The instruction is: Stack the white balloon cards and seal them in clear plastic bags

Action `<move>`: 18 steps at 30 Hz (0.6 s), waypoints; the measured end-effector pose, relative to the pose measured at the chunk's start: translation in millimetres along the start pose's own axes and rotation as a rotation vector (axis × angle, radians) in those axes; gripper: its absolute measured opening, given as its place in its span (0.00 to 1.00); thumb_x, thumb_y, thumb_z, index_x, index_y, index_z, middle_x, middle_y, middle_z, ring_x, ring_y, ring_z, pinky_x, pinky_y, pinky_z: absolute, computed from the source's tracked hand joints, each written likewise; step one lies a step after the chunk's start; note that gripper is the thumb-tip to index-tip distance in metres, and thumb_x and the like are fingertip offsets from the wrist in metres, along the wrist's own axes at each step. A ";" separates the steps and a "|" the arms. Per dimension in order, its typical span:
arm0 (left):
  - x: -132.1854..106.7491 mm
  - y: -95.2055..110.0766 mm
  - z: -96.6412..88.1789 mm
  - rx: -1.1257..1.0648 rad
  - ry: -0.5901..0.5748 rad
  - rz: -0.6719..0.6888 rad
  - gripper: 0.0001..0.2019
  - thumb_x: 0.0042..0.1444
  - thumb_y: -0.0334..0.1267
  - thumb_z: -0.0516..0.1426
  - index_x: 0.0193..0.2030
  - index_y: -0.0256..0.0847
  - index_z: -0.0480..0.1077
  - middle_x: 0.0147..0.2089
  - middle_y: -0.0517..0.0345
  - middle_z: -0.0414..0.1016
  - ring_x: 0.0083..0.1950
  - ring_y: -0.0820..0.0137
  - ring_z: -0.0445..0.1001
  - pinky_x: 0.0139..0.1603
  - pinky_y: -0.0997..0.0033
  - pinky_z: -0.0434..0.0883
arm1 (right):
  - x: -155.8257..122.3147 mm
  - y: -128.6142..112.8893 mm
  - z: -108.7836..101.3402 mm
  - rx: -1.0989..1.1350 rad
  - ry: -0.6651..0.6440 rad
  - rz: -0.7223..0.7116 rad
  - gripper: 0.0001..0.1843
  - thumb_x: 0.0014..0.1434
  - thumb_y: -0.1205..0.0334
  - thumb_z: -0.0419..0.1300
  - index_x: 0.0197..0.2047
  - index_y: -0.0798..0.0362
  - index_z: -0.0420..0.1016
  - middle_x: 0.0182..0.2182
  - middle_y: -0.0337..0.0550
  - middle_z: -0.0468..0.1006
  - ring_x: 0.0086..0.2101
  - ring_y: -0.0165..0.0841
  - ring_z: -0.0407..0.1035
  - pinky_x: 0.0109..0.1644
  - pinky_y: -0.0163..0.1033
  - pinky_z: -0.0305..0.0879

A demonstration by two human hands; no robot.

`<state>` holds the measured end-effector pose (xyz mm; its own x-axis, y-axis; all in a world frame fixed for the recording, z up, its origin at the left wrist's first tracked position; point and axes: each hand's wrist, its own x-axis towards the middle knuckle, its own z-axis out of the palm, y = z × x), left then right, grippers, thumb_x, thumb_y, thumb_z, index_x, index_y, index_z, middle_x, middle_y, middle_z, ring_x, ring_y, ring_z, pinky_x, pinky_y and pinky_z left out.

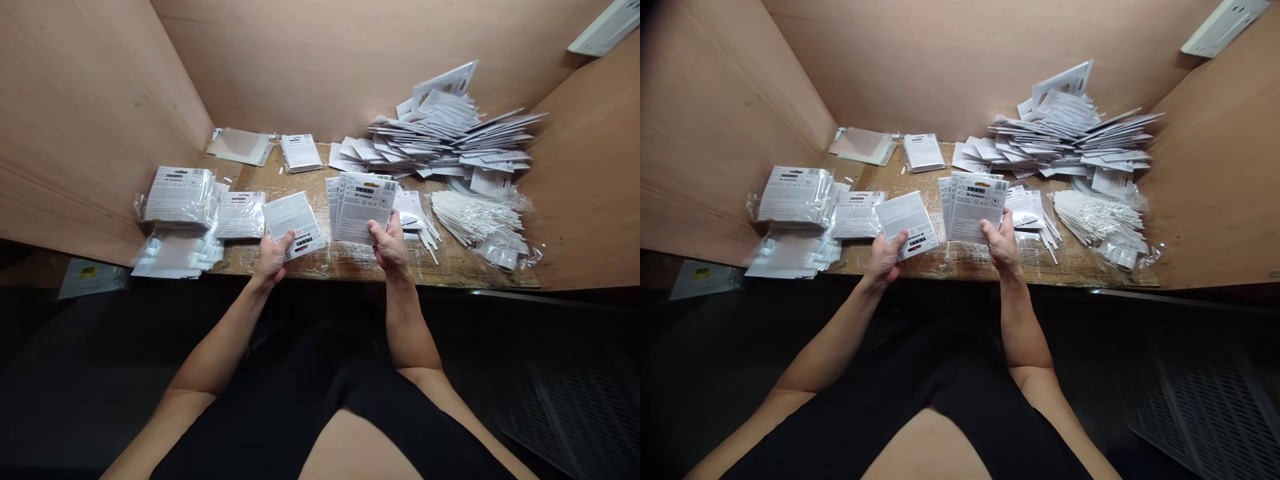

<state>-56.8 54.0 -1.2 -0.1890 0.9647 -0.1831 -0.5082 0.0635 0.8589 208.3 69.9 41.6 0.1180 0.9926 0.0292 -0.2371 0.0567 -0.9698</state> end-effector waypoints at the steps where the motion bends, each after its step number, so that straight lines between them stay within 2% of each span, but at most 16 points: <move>1: 8.5 3.7 -0.6 0.082 -0.011 0.045 0.38 0.47 0.49 0.80 0.62 0.40 0.75 0.59 0.41 0.85 0.64 0.46 0.84 0.70 0.43 0.79 | -0.9 -7.1 -6.4 -0.017 0.015 -0.017 0.40 0.55 0.48 0.78 0.68 0.39 0.69 0.62 0.42 0.84 0.65 0.45 0.76 0.72 0.55 0.75; 3: 22.8 11.0 -0.2 0.271 0.006 0.210 0.43 0.48 0.49 0.80 0.68 0.41 0.72 0.68 0.40 0.79 0.73 0.46 0.76 0.78 0.45 0.71 | -6.9 -17.2 -16.2 -0.027 0.001 -0.016 0.41 0.55 0.46 0.78 0.67 0.40 0.70 0.61 0.43 0.84 0.65 0.47 0.76 0.71 0.56 0.75; 5: 28.5 15.7 4.2 0.422 0.042 0.403 0.45 0.51 0.51 0.79 0.72 0.42 0.69 0.77 0.39 0.69 0.82 0.47 0.63 0.85 0.49 0.59 | -16.8 -17.9 -19.7 -0.015 -0.016 -0.018 0.36 0.56 0.44 0.77 0.64 0.41 0.74 0.59 0.45 0.85 0.63 0.50 0.77 0.70 0.58 0.75; 7: 23.2 14.4 13.1 0.417 -0.015 0.471 0.46 0.53 0.56 0.77 0.73 0.43 0.68 0.80 0.39 0.64 0.85 0.46 0.58 0.85 0.49 0.57 | -28.6 -9.2 -16.1 -0.022 -0.032 -0.045 0.31 0.58 0.43 0.76 0.60 0.42 0.76 0.57 0.45 0.86 0.62 0.50 0.77 0.70 0.58 0.75; 9: 9.9 5.2 24.9 0.289 -0.149 0.366 0.44 0.53 0.62 0.75 0.70 0.44 0.70 0.74 0.39 0.71 0.80 0.45 0.66 0.80 0.49 0.67 | -40.6 5.0 -6.5 -0.075 -0.086 -0.061 0.28 0.60 0.43 0.75 0.59 0.42 0.76 0.56 0.44 0.85 0.60 0.48 0.78 0.70 0.56 0.75; 11: -5.3 -9.9 35.5 0.182 -0.226 0.231 0.39 0.52 0.61 0.76 0.65 0.45 0.73 0.65 0.42 0.80 0.72 0.47 0.76 0.73 0.52 0.75 | -48.7 18.6 5.2 -0.145 -0.177 -0.033 0.27 0.63 0.43 0.73 0.60 0.42 0.76 0.53 0.44 0.85 0.57 0.45 0.79 0.68 0.54 0.76; 13: -16.1 -25.4 40.5 0.145 -0.208 0.166 0.34 0.50 0.57 0.78 0.59 0.45 0.75 0.57 0.47 0.84 0.65 0.51 0.82 0.70 0.56 0.77 | -47.0 25.1 11.3 -0.224 -0.307 0.026 0.28 0.65 0.41 0.71 0.62 0.43 0.75 0.52 0.43 0.84 0.53 0.44 0.79 0.66 0.53 0.77; 15: -18.8 -36.5 38.8 0.115 -0.164 0.137 0.32 0.50 0.53 0.79 0.56 0.45 0.75 0.56 0.49 0.85 0.62 0.56 0.84 0.69 0.57 0.78 | -31.3 19.9 3.5 -0.330 -0.400 0.097 0.31 0.65 0.38 0.71 0.65 0.44 0.74 0.52 0.45 0.84 0.53 0.45 0.79 0.64 0.53 0.78; 16: -16.8 -39.8 36.5 0.097 -0.152 0.104 0.31 0.50 0.52 0.79 0.56 0.44 0.76 0.57 0.49 0.85 0.61 0.56 0.84 0.68 0.57 0.78 | -18.2 12.7 -6.9 -0.403 -0.375 0.121 0.33 0.67 0.36 0.69 0.66 0.45 0.74 0.55 0.47 0.84 0.54 0.47 0.78 0.63 0.54 0.78; 17: -12.7 -41.7 34.0 0.088 -0.144 0.061 0.31 0.50 0.51 0.79 0.56 0.44 0.76 0.58 0.48 0.85 0.61 0.56 0.84 0.68 0.55 0.79 | -2.2 3.2 -21.3 -0.498 -0.292 0.139 0.34 0.69 0.34 0.66 0.68 0.46 0.74 0.57 0.50 0.83 0.56 0.49 0.77 0.64 0.55 0.78; 18: -6.9 -42.5 32.2 0.091 -0.138 0.018 0.31 0.49 0.50 0.79 0.55 0.43 0.76 0.58 0.47 0.85 0.60 0.56 0.85 0.68 0.53 0.79 | 16.0 -7.7 -38.6 -0.602 -0.143 0.148 0.34 0.72 0.33 0.61 0.70 0.47 0.72 0.61 0.54 0.81 0.59 0.51 0.76 0.65 0.57 0.76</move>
<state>-6.8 52.9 -21.1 -0.0766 0.9915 -0.1054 -0.4268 0.0629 0.9022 249.3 81.2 40.1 -0.0139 0.9922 -0.1237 0.3473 -0.1113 -0.9311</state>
